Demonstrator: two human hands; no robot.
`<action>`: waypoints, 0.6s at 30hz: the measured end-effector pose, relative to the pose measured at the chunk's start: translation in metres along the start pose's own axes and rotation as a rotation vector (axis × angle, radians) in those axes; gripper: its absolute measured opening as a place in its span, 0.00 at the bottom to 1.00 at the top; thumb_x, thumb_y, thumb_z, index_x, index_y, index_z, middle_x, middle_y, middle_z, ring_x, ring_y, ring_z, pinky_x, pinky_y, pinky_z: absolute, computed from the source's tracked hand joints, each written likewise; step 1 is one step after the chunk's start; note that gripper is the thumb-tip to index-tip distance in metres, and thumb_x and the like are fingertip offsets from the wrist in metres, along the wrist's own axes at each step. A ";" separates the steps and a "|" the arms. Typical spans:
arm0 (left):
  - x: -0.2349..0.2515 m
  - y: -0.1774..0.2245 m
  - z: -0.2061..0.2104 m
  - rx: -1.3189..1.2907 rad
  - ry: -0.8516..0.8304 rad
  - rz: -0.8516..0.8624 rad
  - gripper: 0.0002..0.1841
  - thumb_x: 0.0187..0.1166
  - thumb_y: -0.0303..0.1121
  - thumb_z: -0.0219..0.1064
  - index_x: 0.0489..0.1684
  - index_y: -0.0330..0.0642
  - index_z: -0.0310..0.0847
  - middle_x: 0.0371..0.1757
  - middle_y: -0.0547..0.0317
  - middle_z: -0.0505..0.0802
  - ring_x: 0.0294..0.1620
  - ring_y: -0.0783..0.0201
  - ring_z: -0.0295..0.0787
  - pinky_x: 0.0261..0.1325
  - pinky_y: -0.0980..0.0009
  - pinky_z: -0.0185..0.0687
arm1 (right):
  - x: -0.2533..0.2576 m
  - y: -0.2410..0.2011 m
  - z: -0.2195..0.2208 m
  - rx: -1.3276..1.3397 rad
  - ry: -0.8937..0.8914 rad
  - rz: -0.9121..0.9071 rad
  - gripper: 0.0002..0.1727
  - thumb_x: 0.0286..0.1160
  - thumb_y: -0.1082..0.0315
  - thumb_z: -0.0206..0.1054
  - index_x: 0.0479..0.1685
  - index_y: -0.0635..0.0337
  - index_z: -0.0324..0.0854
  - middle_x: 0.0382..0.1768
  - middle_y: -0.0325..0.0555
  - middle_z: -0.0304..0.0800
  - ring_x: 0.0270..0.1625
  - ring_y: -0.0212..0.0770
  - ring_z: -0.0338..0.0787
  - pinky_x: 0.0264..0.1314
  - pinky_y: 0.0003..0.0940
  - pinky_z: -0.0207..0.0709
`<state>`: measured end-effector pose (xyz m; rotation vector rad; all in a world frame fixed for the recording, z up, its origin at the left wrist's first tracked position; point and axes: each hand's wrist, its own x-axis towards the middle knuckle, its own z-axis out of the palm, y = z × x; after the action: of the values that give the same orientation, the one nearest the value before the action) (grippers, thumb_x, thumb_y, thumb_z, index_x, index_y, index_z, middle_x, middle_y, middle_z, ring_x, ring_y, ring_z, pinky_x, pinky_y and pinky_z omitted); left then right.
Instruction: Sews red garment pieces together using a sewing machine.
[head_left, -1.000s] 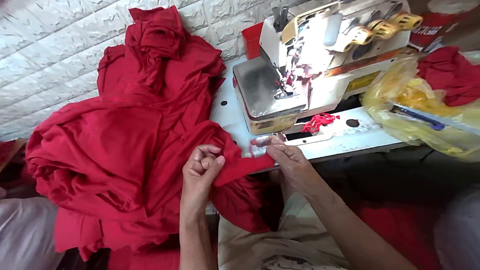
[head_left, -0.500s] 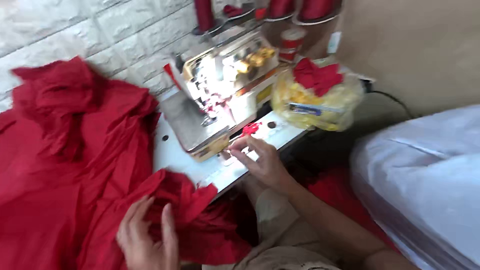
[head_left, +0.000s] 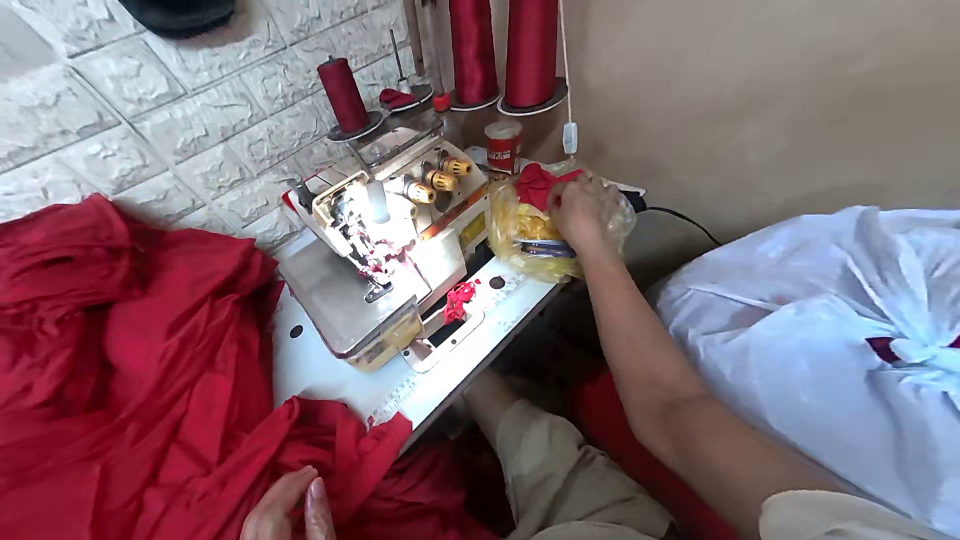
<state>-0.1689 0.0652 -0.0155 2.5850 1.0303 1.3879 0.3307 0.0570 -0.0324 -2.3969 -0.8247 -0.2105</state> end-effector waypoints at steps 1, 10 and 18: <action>0.000 0.000 0.000 0.007 0.001 -0.004 0.13 0.84 0.28 0.61 0.39 0.23 0.85 0.43 0.37 0.92 0.53 0.64 0.89 0.62 0.78 0.80 | 0.003 -0.002 -0.002 0.002 0.002 0.006 0.11 0.76 0.68 0.68 0.50 0.62 0.91 0.62 0.70 0.86 0.75 0.74 0.75 0.75 0.80 0.55; 0.001 0.002 0.000 0.005 -0.004 -0.010 0.13 0.84 0.28 0.62 0.38 0.23 0.85 0.41 0.39 0.92 0.52 0.66 0.89 0.60 0.79 0.79 | 0.029 -0.001 -0.027 0.580 0.182 -0.001 0.16 0.79 0.62 0.64 0.53 0.63 0.89 0.52 0.59 0.91 0.58 0.56 0.87 0.64 0.67 0.69; 0.009 0.035 0.014 -0.314 -0.096 -0.090 0.16 0.84 0.32 0.65 0.55 0.22 0.80 0.48 0.47 0.92 0.45 0.77 0.88 0.51 0.81 0.84 | -0.028 -0.033 -0.058 1.289 0.073 -0.059 0.07 0.85 0.68 0.55 0.46 0.54 0.79 0.32 0.30 0.83 0.27 0.24 0.82 0.28 0.20 0.79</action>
<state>-0.1361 0.0466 -0.0064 2.3243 0.8279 1.2733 0.2912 0.0301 0.0217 -1.1451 -0.6678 0.1817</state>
